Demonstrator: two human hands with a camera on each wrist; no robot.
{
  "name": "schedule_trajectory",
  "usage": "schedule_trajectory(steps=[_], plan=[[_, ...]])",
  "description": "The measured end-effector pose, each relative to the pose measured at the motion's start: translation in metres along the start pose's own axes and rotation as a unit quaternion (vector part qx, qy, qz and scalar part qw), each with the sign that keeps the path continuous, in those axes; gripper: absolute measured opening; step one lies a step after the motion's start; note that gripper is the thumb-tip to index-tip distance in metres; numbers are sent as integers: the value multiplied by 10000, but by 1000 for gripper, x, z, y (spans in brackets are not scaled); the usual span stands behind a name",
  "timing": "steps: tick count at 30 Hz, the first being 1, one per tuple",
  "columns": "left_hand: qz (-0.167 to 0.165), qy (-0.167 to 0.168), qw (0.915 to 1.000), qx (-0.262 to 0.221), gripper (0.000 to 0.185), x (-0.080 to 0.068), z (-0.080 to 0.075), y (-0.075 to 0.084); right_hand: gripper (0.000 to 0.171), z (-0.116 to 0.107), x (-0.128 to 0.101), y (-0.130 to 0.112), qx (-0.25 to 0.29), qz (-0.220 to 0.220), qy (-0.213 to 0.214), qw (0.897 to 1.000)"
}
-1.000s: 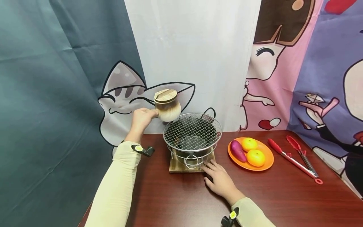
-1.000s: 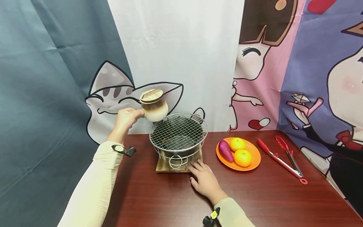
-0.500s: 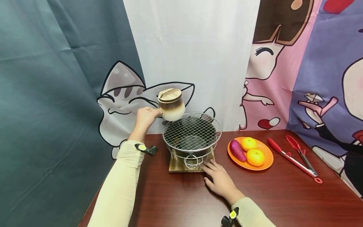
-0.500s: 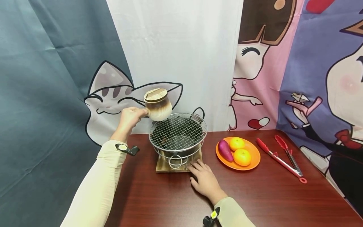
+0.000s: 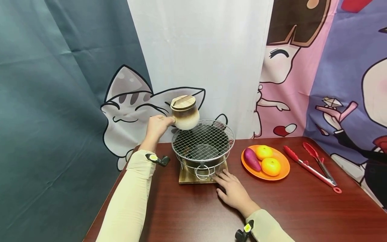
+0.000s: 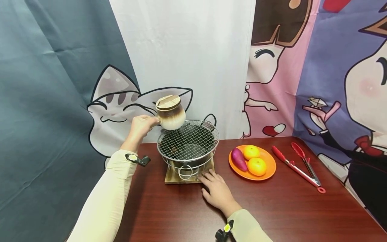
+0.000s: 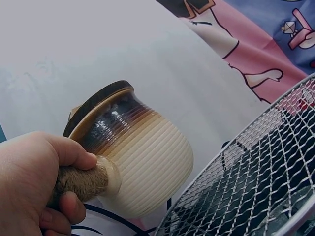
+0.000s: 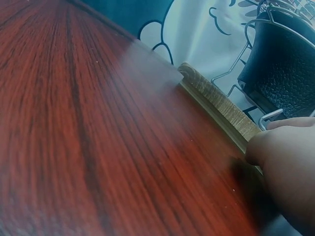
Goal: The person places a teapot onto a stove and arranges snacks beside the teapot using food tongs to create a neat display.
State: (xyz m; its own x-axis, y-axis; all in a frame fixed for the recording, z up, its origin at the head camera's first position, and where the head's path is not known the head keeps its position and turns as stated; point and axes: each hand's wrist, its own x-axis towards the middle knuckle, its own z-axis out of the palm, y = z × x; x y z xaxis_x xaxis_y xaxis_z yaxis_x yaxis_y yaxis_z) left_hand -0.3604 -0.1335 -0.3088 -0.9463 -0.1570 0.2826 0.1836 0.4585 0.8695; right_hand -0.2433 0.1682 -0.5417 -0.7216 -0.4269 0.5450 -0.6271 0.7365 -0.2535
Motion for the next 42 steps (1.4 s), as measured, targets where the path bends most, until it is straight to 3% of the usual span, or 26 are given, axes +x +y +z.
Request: schedule_trajectory(steps=[10, 19, 42], plan=[[70, -157, 9998, 33, 30, -1, 7, -10, 48, 0, 0, 0, -19, 62, -83, 9999], [103, -199, 9992, -323, 28, -2, 14, -13, 48, 0, 0, 0, -32, 3, -16, 10000], [159, -178, 9995, -194, 23, -3, 21, -20, 47, 2, -1, 1, -58, 17, -45, 10000]])
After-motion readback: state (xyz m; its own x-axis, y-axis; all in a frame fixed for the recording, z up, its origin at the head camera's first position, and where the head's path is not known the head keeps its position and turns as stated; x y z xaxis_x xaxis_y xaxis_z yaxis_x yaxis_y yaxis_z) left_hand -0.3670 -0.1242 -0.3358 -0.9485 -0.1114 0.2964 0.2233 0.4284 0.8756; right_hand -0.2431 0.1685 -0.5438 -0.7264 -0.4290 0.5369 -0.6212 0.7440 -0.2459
